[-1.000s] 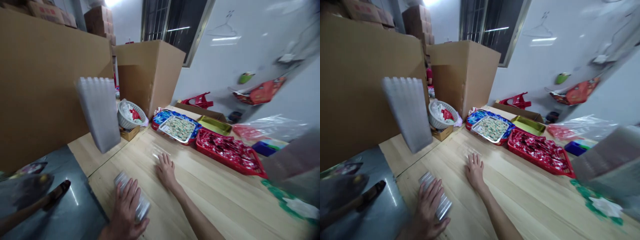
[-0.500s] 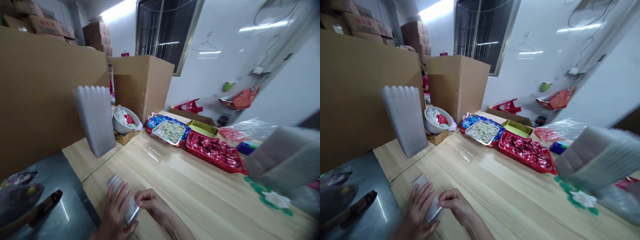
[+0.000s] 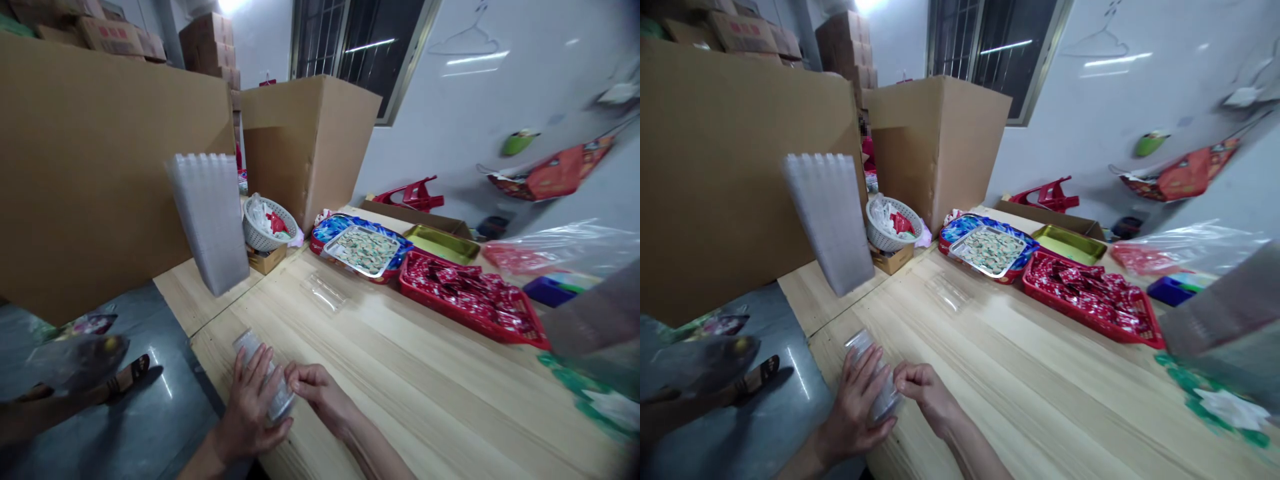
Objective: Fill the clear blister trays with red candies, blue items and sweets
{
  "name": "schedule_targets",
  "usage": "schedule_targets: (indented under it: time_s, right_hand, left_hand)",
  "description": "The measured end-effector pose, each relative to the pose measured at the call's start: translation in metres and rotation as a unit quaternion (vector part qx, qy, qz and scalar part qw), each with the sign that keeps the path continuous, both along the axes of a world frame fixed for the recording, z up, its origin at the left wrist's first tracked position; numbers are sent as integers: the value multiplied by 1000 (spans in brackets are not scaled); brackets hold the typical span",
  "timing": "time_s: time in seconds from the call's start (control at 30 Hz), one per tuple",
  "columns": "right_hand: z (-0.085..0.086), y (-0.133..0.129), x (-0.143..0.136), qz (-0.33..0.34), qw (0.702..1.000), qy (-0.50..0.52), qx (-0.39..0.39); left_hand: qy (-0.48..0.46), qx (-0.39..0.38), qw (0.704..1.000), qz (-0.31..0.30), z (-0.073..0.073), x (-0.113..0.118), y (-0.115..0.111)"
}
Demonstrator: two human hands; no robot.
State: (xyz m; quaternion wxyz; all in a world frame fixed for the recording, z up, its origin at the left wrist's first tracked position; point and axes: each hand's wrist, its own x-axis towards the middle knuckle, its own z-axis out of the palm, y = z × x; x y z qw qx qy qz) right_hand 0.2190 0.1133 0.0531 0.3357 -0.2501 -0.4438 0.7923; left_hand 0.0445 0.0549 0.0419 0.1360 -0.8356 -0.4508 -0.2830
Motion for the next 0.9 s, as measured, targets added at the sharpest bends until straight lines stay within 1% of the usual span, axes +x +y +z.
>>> schedule_targets:
  time_s: [0.1, 0.27, 0.43, 0.53, 0.63, 0.73, 0.8, 0.83, 0.9]
  right_hand:
    - [0, -1, 4, -5, 999, -22, 38]
    - [2, -2, 13, -4, 999, -36, 25]
    - [5, -4, 10, 2, 998, -58, 36]
    - [1, -6, 7, -24, 994, -84, 61]
    - [-6, -5, 6, -71, 988, -111, 86]
    - [-13, 6, 11, -107, 985, -120, 56]
    - [-19, 20, 18, -128, 985, -115, 24]
    - [-22, 29, 22, -142, 982, -125, 16]
    - [-29, 48, 31, -174, 968, -178, 25]
  left_hand:
    - [4, -5, 1000, -4, 0, 0, 0]
    - [-1, 1, 1000, -7, -1, 2, 2]
    - [-6, 5, 1000, -1, 0, 3, 2]
    - [-4, 12, 1000, 10, 0, 5, 2]
    - [-15, 16, 999, 24, -1, 8, 2]
    - [-25, 11, 999, 33, -1, 8, 2]
    - [-24, 9, 999, 36, 0, 7, 2]
    - [-23, 8, 999, 36, 0, 6, 1]
    - [-26, 8, 999, 36, 1, 5, 1]
